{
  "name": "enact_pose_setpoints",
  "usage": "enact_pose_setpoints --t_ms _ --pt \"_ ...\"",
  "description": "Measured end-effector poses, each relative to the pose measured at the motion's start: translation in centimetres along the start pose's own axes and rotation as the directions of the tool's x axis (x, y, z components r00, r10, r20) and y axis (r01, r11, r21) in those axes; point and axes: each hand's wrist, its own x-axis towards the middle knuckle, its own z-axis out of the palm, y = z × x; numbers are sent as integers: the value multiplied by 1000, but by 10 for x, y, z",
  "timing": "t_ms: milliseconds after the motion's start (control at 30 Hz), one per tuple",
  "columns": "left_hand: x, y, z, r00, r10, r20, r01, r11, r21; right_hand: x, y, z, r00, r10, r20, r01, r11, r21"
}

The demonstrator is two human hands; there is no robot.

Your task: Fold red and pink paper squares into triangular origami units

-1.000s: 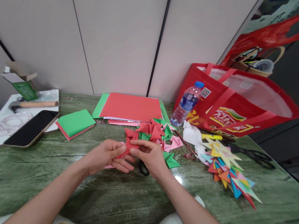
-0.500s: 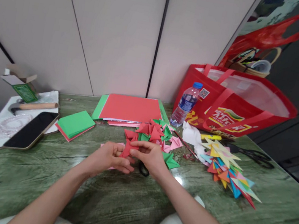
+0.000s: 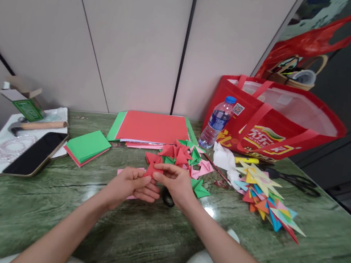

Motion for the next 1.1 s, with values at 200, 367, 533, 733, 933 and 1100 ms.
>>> enact_pose_setpoints --t_ms 200,367,533,733,933,1100 --pt "-2 5 -3 993 -12 117 26 993 -118 0 -1 -2 999 26 48 -30 996 80" --pt "-1 4 -3 998 35 47 -38 997 65 2 0 -4 999 11 51 -12 1000 19" --pt "3 1 1 992 89 -84 -73 981 181 2 2 -3 997 -25 73 24 1000 15" --pt "0 5 4 985 107 -136 -78 977 201 3 4 -4 993 11 118 -29 988 149" --pt "-1 5 0 994 98 -48 -87 977 193 3 5 -5 992 33 123 -51 988 149" --pt "-3 7 -7 987 97 129 -106 992 64 8 4 -9 994 5 113 -24 985 169"
